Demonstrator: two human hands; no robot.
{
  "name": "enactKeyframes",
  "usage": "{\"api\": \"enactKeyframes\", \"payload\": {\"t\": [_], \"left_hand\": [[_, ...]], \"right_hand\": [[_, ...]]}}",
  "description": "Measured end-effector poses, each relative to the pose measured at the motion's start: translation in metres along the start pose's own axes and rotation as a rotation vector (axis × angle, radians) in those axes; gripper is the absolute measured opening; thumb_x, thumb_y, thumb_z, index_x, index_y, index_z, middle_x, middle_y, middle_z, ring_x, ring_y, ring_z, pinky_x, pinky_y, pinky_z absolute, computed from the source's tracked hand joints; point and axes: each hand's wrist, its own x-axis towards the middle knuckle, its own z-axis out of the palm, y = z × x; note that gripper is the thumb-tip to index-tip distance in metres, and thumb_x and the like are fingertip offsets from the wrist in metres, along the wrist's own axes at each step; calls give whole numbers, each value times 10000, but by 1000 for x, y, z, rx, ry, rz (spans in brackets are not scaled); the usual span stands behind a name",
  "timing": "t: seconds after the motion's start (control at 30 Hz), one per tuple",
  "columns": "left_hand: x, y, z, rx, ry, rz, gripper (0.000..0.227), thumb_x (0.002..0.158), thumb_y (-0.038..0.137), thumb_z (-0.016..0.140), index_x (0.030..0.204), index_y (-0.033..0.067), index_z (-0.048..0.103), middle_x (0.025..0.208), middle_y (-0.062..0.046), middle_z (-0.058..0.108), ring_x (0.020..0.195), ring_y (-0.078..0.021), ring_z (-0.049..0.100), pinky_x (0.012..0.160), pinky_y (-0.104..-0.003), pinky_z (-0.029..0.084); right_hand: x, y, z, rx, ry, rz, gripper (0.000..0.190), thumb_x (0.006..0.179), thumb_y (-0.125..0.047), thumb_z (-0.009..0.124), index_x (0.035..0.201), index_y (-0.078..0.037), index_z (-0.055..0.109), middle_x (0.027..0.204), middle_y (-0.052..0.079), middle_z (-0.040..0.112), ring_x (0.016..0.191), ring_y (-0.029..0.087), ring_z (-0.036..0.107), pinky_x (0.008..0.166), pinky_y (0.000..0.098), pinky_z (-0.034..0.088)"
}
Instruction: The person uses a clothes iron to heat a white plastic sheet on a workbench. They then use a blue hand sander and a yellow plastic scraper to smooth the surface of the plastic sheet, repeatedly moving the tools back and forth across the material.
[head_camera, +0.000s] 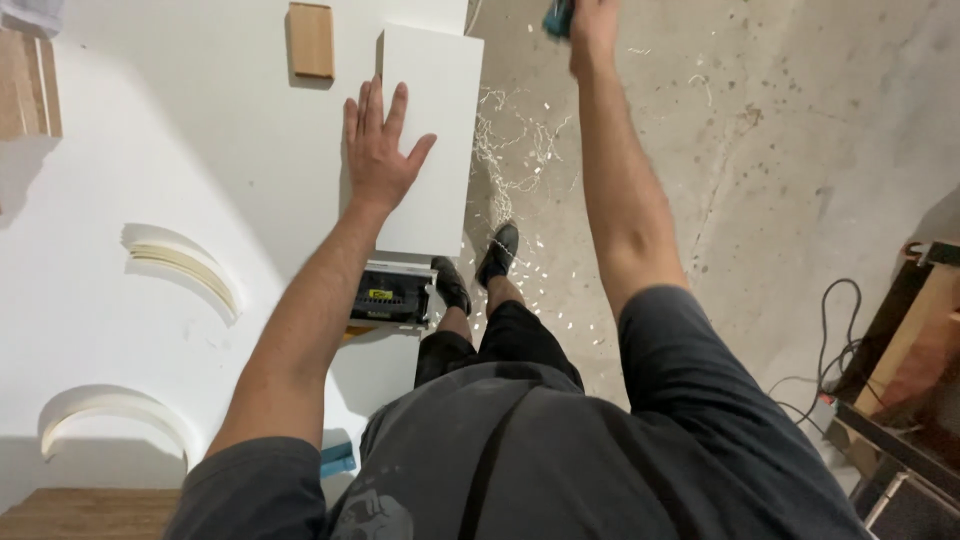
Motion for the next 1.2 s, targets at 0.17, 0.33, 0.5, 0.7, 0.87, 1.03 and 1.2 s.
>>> {"api": "enactKeyframes", "payload": {"t": [0.17, 0.33, 0.5, 0.7, 0.87, 1.03, 1.2], "left_hand": [[3, 2, -4, -9, 28, 10, 747, 1095, 537, 644, 1646, 144, 326, 1692, -181, 226, 1579, -309, 170, 1300, -510, 107], [3, -3, 1, -22, 55, 9, 740, 1091, 522, 682, 1636, 152, 346, 1678, -184, 263, 1568, -333, 223, 1294, -519, 130], [2, 3, -6, -1, -34, -39, 744, 1126, 559, 623, 1656, 176, 266, 1703, -174, 182, 1586, -292, 132, 1303, -491, 75], [2, 1, 0, 2, 68, 19, 735, 1131, 499, 756, 1639, 146, 358, 1680, -157, 229, 1572, -329, 233, 1303, -513, 153], [2, 7, -10, 32, -63, -62, 738, 1156, 586, 597, 1657, 173, 248, 1703, -179, 175, 1585, -285, 130, 1299, -473, 65], [5, 9, -12, 25, -118, -110, 749, 1164, 618, 571, 1674, 209, 206, 1714, -164, 94, 1603, -287, 88, 1303, -456, 22], [4, -3, 4, -9, 54, -4, 708, 1131, 495, 719, 1635, 147, 364, 1679, -156, 231, 1565, -308, 210, 1293, -496, 126]], "right_hand": [[-120, 13, -47, 21, -26, 279, 273, 851, -189, 591, 1107, -103, 629, 857, 75, 618, 686, 201, 626, 520, 365, 570], [-326, -56, -50, -172, -1068, 368, 500, 816, 36, 663, 1297, -98, 682, 1204, 108, 759, 1099, 209, 728, 1013, 363, 588], [-501, -5, 49, -432, -1536, -374, 388, 971, -284, 659, 1310, -95, 636, 1186, 130, 709, 1063, 322, 661, 922, 433, 504], [-529, 38, 94, -417, -1145, -1004, 272, 966, -74, 554, 1215, -27, 655, 1284, 176, 643, 1108, 356, 596, 960, 476, 470], [-484, 8, 89, -766, -819, -954, 321, 937, -273, 645, 1156, -39, 623, 1118, 193, 585, 1058, 398, 547, 849, 512, 467], [-480, -18, 52, -719, -938, -652, 606, 1004, -297, 666, 1541, -201, 402, 893, 47, 550, 765, 285, 605, 514, 488, 460], [-454, 0, -35, -451, -578, -35, 399, 935, -273, 635, 1319, -171, 600, 1237, 112, 703, 1118, 274, 674, 975, 384, 517]]}}
